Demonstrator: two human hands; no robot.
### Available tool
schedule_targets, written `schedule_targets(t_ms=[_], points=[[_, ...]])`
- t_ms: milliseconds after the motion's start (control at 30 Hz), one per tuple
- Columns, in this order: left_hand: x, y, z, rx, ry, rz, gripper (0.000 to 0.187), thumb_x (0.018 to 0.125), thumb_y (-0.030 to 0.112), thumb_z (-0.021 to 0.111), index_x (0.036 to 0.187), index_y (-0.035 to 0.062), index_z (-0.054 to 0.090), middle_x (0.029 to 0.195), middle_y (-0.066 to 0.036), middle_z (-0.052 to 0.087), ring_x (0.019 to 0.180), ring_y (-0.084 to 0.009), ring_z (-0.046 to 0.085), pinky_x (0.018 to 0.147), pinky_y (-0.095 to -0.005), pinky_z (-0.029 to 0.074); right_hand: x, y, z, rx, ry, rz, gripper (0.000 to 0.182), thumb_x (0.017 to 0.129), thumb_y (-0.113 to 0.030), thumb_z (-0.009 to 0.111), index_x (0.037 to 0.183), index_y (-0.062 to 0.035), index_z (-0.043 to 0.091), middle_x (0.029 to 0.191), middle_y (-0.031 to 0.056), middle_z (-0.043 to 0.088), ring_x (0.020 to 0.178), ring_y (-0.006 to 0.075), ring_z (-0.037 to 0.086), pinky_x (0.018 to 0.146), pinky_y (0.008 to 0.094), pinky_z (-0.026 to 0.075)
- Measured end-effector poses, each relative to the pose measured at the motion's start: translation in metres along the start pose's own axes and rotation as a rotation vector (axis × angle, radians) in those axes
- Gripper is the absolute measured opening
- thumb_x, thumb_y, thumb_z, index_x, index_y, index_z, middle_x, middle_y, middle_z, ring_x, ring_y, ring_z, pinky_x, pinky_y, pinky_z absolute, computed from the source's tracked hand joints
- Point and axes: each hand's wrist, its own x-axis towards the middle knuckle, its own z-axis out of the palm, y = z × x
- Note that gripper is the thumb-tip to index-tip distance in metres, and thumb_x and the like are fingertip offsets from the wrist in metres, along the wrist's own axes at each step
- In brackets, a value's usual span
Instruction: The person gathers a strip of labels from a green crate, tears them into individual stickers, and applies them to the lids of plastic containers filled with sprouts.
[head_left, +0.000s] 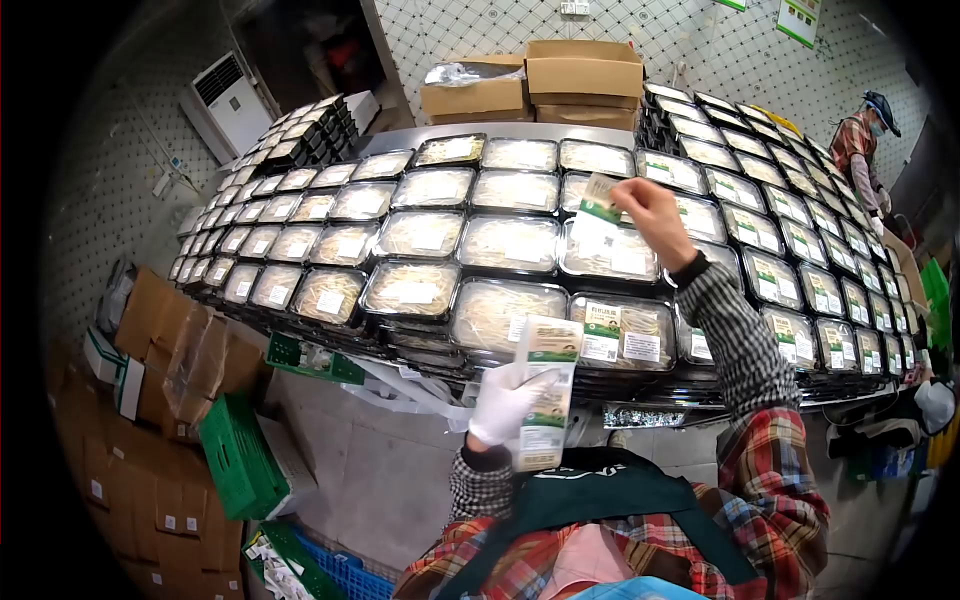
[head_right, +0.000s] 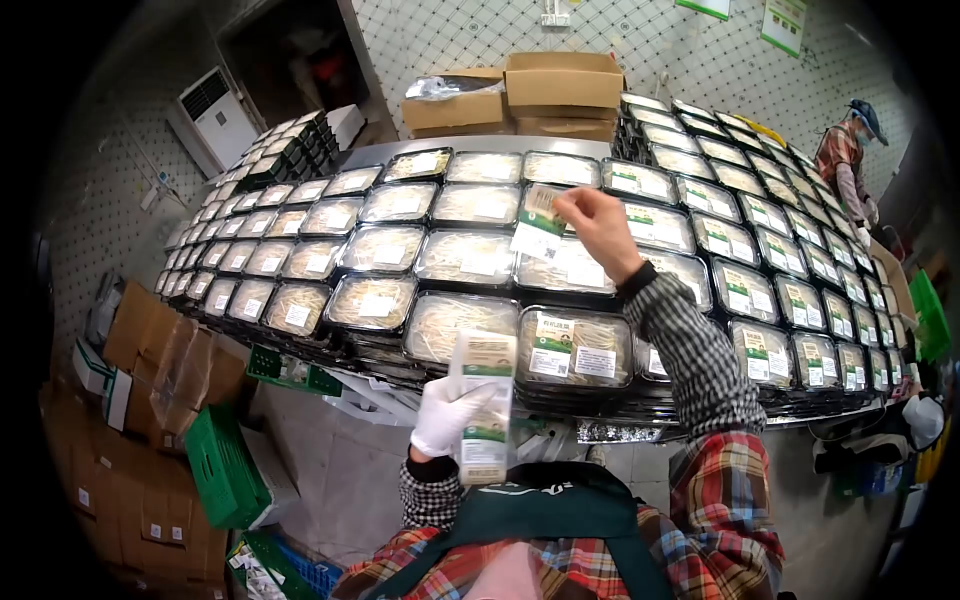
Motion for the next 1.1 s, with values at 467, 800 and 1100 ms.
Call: schedule_targets(t_ms=[467, 800, 1100], points=[[-0.003, 0.001, -0.028, -0.113, 0.098, -0.025, 0.023, 0.085, 0.007, 0.068, 0.104, -0.0042, 0.064, 0.093, -0.007, 0.069, 0.078, -0.0111, 0.064, 0.069, -0.0252, 0.053, -0.029, 0.025, 0.025, -0.533, -0.664, -0.088, 0.063, 0.081, -0.056, 0.062, 0.120, -0.0068, 0.060, 0.130, 0.0203, 0.050, 0.112, 0.0333, 0.052, 0.091, 0.0449, 0.048], [0.017, -0.003, -0.005, 0.088, 0.392, 0.635, 0.019, 0.077, -0.005, 0.068, 0.094, 0.0021, 0.068, 0.080, -0.005, 0.065, 0.070, -0.0106, 0.060, 0.064, -0.0238, 0.047, -0.104, -0.087, 0.070, -0.338, -0.161, -0.790, 0.014, 0.075, -0.006, 0.069, 0.089, -0.0099, 0.068, 0.077, 0.0059, 0.065, 0.065, 0.0150, 0.060, 0.057, 0.0297, 0.048], [0.007, 0.011, -0.024, -0.080, 0.155, 0.016, 0.025, 0.082, 0.005, 0.069, 0.104, -0.0068, 0.065, 0.091, -0.009, 0.070, 0.078, -0.0108, 0.064, 0.070, -0.0257, 0.052, 0.082, -0.004, -0.005, -0.206, 0.050, -0.085, 0.027, 0.087, -0.019, 0.064, 0.102, 0.0030, 0.060, 0.084, 0.0113, 0.067, 0.072, 0.0167, 0.062, 0.064, 0.0255, 0.048]])
